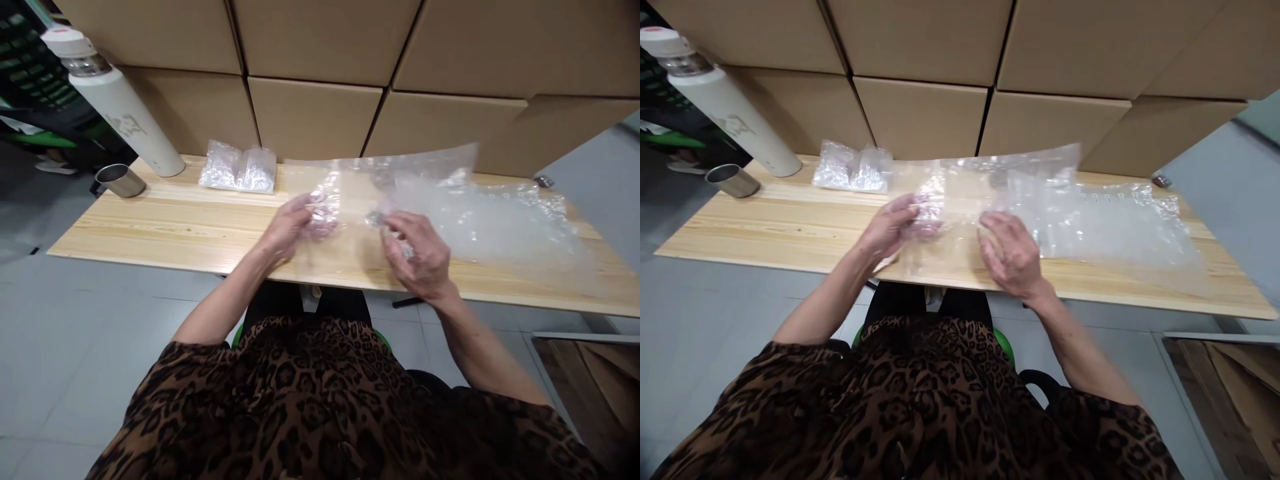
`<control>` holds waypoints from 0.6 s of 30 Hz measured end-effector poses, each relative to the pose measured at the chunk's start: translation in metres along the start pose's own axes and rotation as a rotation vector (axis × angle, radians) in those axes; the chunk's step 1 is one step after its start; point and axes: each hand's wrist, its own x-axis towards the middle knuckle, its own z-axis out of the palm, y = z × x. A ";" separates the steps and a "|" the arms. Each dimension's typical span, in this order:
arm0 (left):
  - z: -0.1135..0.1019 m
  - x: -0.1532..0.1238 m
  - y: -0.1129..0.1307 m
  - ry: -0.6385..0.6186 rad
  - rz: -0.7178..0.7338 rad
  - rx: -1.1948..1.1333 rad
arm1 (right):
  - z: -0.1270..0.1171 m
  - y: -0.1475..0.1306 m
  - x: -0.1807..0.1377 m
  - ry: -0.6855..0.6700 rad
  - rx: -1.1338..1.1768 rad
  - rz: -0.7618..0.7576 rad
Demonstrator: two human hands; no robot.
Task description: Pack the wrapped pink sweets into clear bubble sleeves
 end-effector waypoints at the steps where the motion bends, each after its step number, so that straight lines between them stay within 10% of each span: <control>1: -0.017 -0.008 0.006 0.092 0.020 0.018 | -0.008 0.009 0.002 0.031 -0.019 0.046; 9: -0.110 -0.047 0.043 0.491 0.030 0.364 | -0.025 0.095 0.016 -0.411 -0.293 0.059; 14: -0.144 -0.050 0.044 0.511 0.070 0.642 | -0.037 0.129 0.008 -0.282 -0.346 0.090; 18: -0.126 -0.059 0.044 0.684 0.416 1.077 | -0.032 0.114 0.008 -0.250 -0.335 0.027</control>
